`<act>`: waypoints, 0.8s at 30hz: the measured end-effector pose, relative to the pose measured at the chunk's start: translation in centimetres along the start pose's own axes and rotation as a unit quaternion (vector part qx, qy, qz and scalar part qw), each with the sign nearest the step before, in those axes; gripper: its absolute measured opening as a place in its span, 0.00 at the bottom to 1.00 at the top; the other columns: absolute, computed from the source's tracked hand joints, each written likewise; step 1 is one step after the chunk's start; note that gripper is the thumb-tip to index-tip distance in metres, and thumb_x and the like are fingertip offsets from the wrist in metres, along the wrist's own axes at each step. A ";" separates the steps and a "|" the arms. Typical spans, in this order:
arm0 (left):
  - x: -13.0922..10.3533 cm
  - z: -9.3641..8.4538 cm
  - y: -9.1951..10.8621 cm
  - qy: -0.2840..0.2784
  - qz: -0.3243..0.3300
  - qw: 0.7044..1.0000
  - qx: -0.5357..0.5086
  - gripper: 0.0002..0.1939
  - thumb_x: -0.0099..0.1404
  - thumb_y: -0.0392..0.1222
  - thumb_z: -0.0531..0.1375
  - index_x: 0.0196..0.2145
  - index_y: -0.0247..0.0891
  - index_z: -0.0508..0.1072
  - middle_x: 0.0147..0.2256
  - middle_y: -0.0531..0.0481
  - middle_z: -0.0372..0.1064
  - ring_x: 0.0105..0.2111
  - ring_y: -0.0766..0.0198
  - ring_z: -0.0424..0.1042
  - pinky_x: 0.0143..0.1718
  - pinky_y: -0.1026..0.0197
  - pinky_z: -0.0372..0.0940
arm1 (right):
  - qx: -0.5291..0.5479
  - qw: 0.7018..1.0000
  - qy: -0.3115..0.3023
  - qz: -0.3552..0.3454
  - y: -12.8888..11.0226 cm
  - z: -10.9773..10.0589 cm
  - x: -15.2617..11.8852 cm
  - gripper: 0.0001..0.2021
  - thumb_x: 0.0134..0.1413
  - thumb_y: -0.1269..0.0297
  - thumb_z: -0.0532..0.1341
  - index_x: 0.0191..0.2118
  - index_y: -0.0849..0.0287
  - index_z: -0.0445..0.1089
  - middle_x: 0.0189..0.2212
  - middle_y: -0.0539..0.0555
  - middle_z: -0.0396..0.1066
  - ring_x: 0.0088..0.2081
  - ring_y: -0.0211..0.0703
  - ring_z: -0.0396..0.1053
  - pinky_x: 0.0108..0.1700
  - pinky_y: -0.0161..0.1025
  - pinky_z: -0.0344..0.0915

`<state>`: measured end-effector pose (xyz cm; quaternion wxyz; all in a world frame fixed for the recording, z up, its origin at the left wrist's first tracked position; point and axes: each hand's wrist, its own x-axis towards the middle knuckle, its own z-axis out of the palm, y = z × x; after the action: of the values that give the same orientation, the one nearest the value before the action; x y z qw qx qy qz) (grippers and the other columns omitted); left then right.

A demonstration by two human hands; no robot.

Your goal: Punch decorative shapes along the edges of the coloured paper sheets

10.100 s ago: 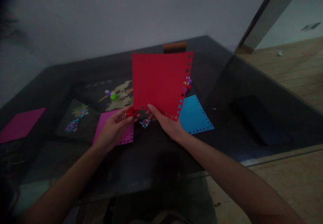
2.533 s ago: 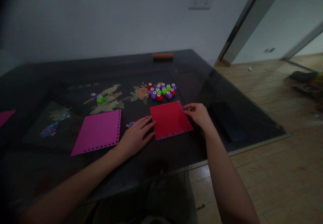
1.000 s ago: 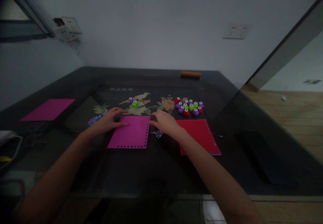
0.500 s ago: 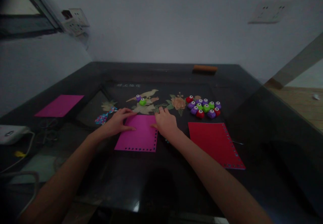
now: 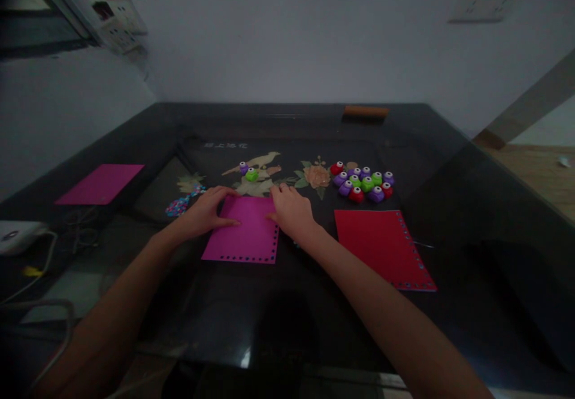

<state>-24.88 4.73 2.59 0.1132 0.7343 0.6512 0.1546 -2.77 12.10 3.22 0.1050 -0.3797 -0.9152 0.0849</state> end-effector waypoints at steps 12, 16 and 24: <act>0.0 -0.1 0.0 0.020 0.015 0.999 -0.036 0.31 0.50 0.50 0.66 0.49 0.38 0.65 0.47 0.42 0.64 0.50 0.49 0.62 0.51 0.48 0.57 | 0.160 0.984 -0.003 0.072 1.3 0.7 1.1 0.06 0.48 0.63 0.63 0.28 0.59 0.67 0.27 0.52 0.69 0.31 0.42 0.66 0.30 0.36 0.56; 0.3 -0.1 -0.3 0.078 -0.040 0.989 -0.121 0.28 0.55 0.51 0.63 0.50 0.36 0.64 0.41 0.45 0.66 0.42 0.54 0.67 0.45 0.51 0.62 | 0.353 0.928 -0.038 0.108 1.7 0.5 1.5 0.09 0.48 0.67 0.62 0.22 0.60 0.63 0.18 0.48 0.63 0.22 0.35 0.61 0.26 0.35 0.54; 0.6 -0.1 -0.3 0.111 -0.156 0.919 -0.344 0.19 0.58 0.46 0.59 0.45 0.34 0.67 0.39 0.45 0.69 0.37 0.59 0.70 0.38 0.57 0.65 | 0.523 0.837 -0.033 0.155 2.3 -0.8 1.8 0.11 0.48 0.70 0.62 0.19 0.59 0.62 0.14 0.47 0.63 0.18 0.32 0.59 0.22 0.34 0.55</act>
<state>-25.11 5.40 2.58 0.3083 0.5176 0.6723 0.4302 -2.23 15.05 3.71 0.2435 -0.4018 -0.6665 0.5788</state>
